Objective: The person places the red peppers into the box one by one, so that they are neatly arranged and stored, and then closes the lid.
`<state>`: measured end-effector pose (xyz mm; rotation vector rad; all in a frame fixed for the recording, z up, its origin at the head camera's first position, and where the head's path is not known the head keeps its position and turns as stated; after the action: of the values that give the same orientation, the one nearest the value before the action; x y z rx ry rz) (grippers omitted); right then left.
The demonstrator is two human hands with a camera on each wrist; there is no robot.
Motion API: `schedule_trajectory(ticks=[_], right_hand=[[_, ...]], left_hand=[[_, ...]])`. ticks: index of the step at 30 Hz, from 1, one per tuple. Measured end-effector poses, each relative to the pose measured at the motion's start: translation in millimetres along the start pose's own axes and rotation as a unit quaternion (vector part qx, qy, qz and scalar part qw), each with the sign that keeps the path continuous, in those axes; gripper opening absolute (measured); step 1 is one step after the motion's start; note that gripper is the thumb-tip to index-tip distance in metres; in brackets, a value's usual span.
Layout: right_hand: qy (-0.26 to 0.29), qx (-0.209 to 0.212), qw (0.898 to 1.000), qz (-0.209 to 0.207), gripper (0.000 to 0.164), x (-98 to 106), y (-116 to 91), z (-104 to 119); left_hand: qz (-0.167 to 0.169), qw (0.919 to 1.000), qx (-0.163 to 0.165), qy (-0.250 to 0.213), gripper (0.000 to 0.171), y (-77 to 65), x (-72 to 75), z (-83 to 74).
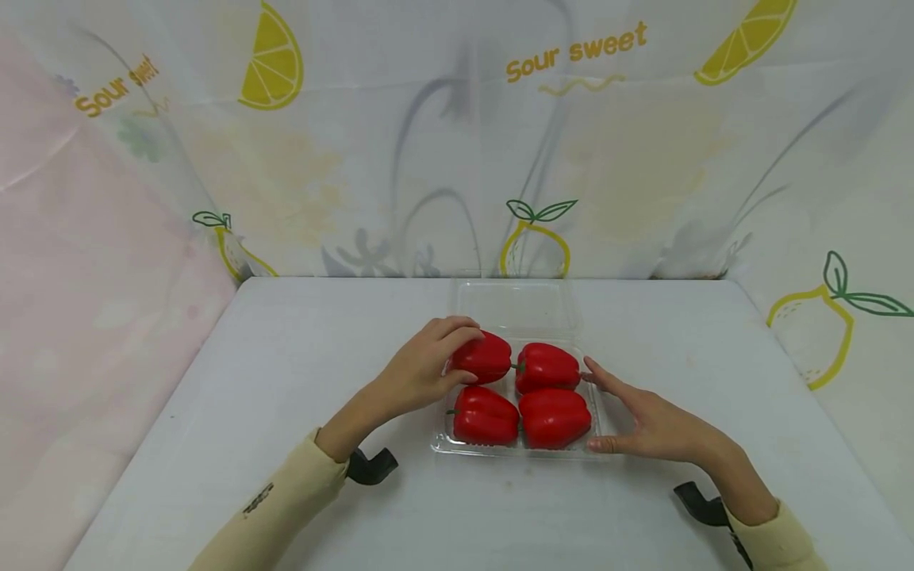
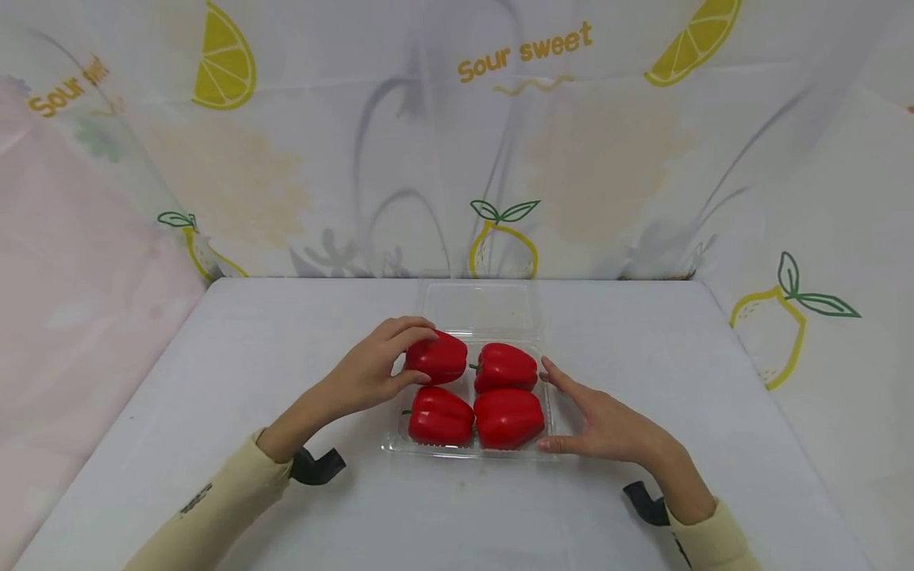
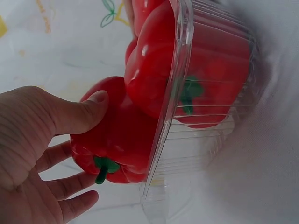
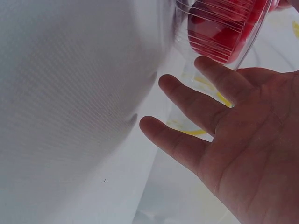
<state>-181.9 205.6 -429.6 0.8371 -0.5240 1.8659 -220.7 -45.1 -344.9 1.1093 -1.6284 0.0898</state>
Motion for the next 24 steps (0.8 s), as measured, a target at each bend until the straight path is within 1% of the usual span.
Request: schedule_trajectory(ticks=[4, 11, 14, 18, 21, 24], right_hand=[[0.000, 0.002, 1.000, -0.002, 0.107, 0, 0, 1], [0.003, 0.006, 1.000, -0.003, 0.107, 0, 0, 2], [0.003, 0.006, 1.000, -0.003, 0.107, 0, 0, 1], [0.002, 0.005, 1.000, -0.003, 0.107, 0, 0, 1], [0.002, 0.004, 1.000, -0.002, 0.107, 0, -1, 1], [0.001, 0.002, 1.000, 0.000, 0.107, 0, -1, 1]], left_hand=[[0.004, 1.0000, -0.001, 0.007, 0.055, 0.8, -4.0, -1.4], [0.015, 0.9999, 0.003, 0.005, 0.054, 1.3, -11.2, -1.0], [0.014, 0.9999, 0.002, 0.000, 0.053, 1.9, -12.6, -1.5], [0.005, 1.0000, 0.002, -0.008, 0.051, 2.4, -12.6, -2.0], [-0.001, 0.9999, 0.008, -0.013, 0.048, 1.7, -13.1, -0.6], [-0.005, 0.9995, 0.026, -0.019, 0.047, 0.0, -13.0, 2.3]])
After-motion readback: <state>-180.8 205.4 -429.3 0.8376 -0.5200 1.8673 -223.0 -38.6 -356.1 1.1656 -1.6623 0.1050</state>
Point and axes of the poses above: each hand's wrist, its own y-axis towards the middle knuckle, its own x-axis out of the back of the hand, z = x × y, the point moved 9 cm from there along y, towards the middle knuckle, and after that the axes turned 9 degrees about -z, right-handed, at the moved point
